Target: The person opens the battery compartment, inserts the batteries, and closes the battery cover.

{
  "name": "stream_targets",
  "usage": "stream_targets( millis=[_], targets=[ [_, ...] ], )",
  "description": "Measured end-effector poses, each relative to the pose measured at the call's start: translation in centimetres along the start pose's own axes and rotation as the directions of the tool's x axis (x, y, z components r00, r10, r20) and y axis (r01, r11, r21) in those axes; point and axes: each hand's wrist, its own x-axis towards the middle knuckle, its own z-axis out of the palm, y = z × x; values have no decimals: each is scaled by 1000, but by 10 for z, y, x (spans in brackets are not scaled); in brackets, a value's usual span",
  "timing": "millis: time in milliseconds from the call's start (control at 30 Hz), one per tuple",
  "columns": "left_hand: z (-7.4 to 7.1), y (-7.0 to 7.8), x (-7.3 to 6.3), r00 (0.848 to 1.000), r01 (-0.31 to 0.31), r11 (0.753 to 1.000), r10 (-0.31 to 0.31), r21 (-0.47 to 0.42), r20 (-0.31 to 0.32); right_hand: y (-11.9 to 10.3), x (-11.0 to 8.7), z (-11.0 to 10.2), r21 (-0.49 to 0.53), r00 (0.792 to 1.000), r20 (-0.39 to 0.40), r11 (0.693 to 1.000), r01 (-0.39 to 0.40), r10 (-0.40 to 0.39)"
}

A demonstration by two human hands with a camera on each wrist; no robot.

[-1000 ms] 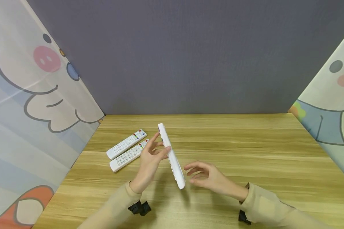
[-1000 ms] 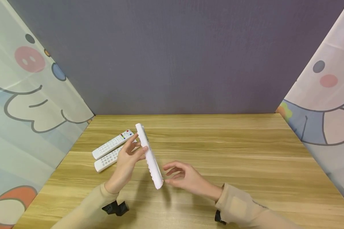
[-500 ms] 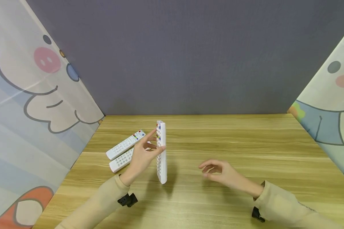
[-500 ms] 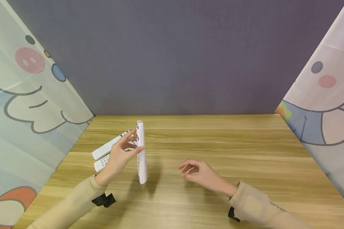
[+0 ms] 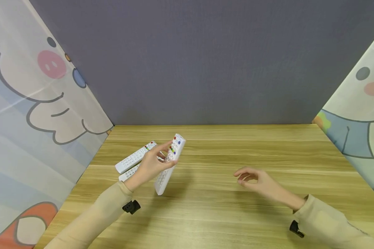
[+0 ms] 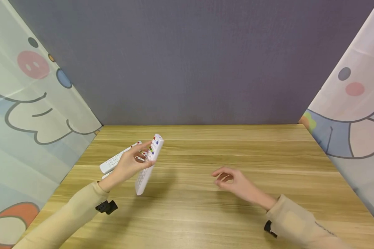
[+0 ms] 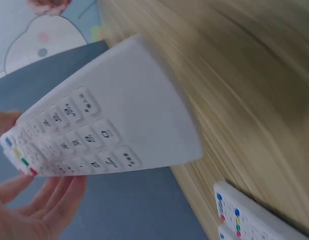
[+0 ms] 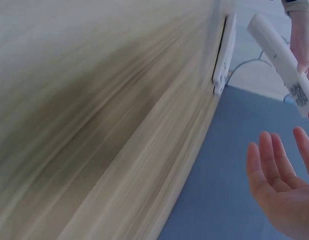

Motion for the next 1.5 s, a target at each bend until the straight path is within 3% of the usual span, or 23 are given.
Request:
stream_targets(
  millis=[167,400,567,733,900,1067,1500],
  targets=[
    [-2,-7,4,996,-53,989,43,138,74,7,-1,-8,-114,998,-29,992,58,-62],
    [-1,-19,8,987,-70,960,27,270,160,10,-3,-14,-253,999,-48,967,-24,12],
    [1,-29,8,978,-88,925,10,369,208,13,-4,-18,-280,999,-43,959,-28,17],
    [6,-36,8,970,-72,922,-25,380,242,17,-6,-22,-334,998,-53,942,5,-24],
    [14,-46,10,958,-49,898,-82,438,275,26,-6,-26,-407,995,-87,914,16,-56],
    [22,-54,14,943,-41,884,-119,466,310,33,-8,-29,-417,993,-107,909,4,-53],
    [32,-64,16,936,-84,873,-97,481,338,38,-10,-33,-427,989,-140,904,-17,-48]
  ],
)
